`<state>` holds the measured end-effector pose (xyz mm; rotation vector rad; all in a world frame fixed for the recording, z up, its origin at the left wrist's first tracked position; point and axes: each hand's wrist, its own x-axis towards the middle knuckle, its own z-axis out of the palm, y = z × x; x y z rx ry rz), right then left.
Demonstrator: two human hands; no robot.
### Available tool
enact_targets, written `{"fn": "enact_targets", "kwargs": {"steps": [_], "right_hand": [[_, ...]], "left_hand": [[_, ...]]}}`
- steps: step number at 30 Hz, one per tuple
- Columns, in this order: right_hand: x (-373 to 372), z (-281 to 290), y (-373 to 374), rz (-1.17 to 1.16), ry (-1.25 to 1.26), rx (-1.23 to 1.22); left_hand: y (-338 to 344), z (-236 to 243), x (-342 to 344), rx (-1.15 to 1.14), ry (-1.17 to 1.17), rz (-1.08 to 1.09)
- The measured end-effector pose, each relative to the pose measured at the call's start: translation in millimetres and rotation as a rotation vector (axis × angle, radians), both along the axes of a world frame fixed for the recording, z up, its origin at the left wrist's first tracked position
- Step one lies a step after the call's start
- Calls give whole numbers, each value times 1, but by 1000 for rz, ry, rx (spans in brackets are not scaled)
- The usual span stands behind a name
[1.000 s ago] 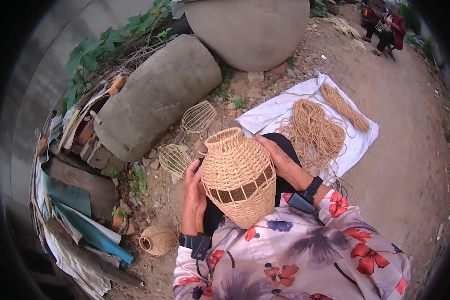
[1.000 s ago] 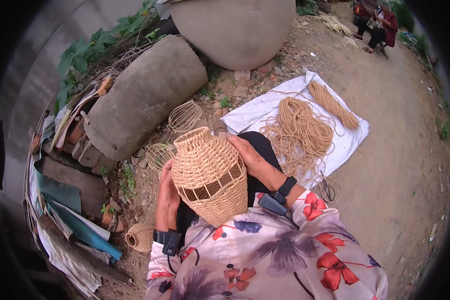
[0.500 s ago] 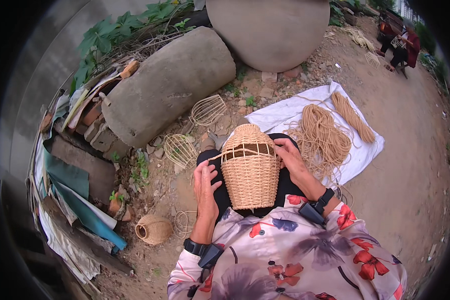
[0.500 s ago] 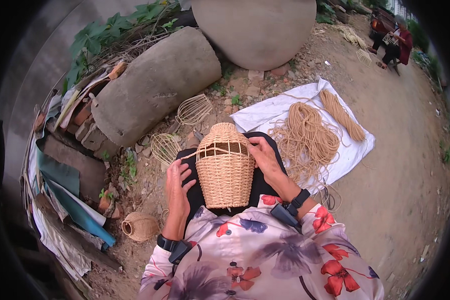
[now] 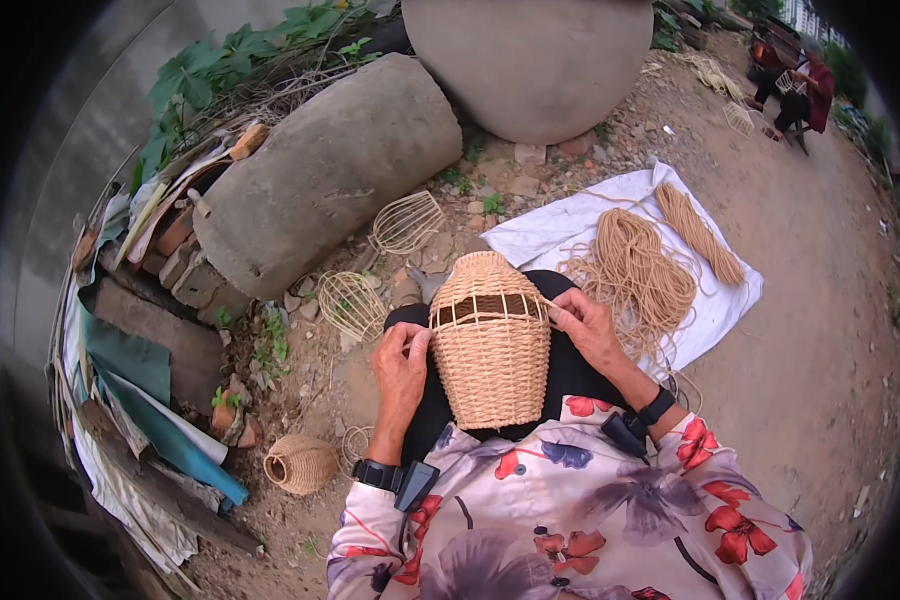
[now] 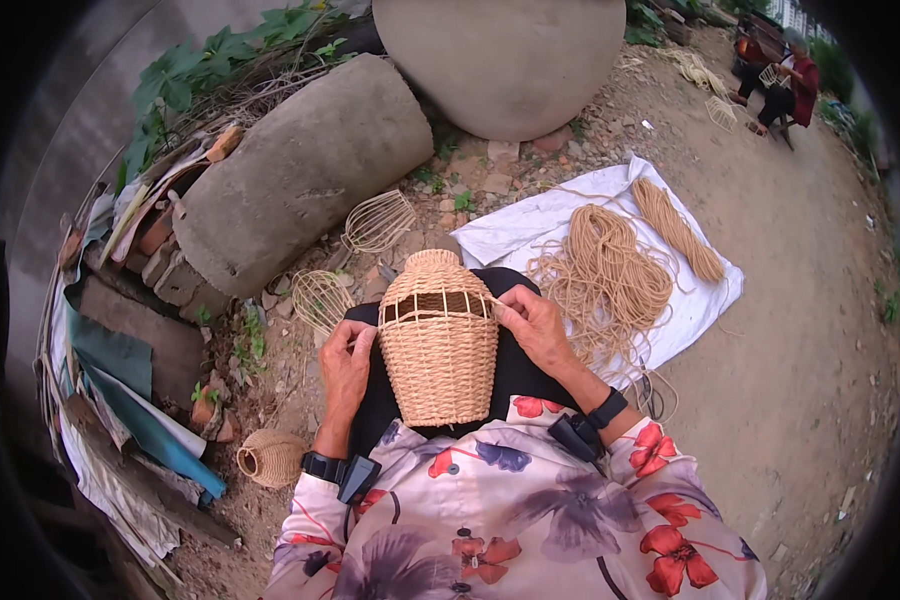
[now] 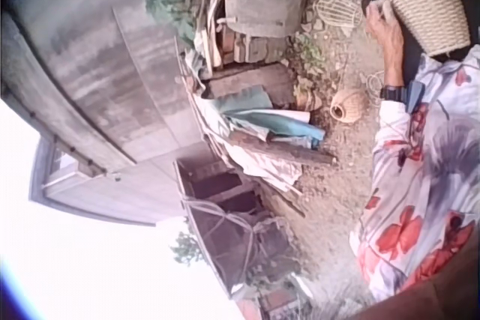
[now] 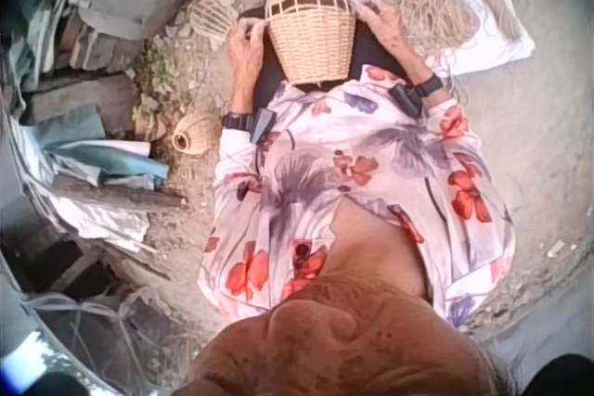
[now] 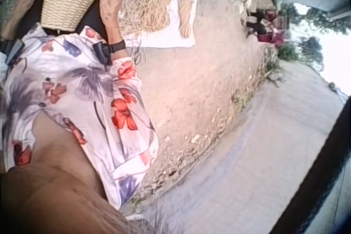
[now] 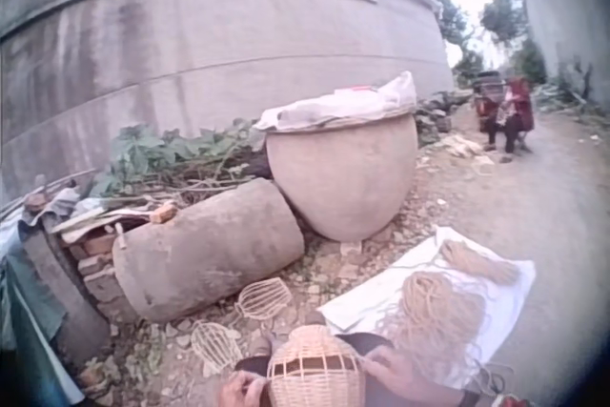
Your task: Weaving a small wicker basket using thin strips of material.
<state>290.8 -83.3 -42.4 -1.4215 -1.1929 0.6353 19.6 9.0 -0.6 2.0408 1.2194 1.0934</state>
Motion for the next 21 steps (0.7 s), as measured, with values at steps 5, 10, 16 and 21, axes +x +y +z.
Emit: {"fn": "enact_targets", "kwargs": {"steps": [5, 10, 16, 21], "right_hand": [[19, -18, 5, 60, 186, -27], [49, 4, 27, 149, 455, -200], [19, 3, 121, 288, 70, 11], [18, 14, 130, 467, 147, -144]], "left_hand": [[0, -7, -8, -235, -19, 47], [8, -26, -12, -228, 39, -14], [4, -22, -6, -124, 76, -47], [1, -24, -2, -99, 68, -49]]}}
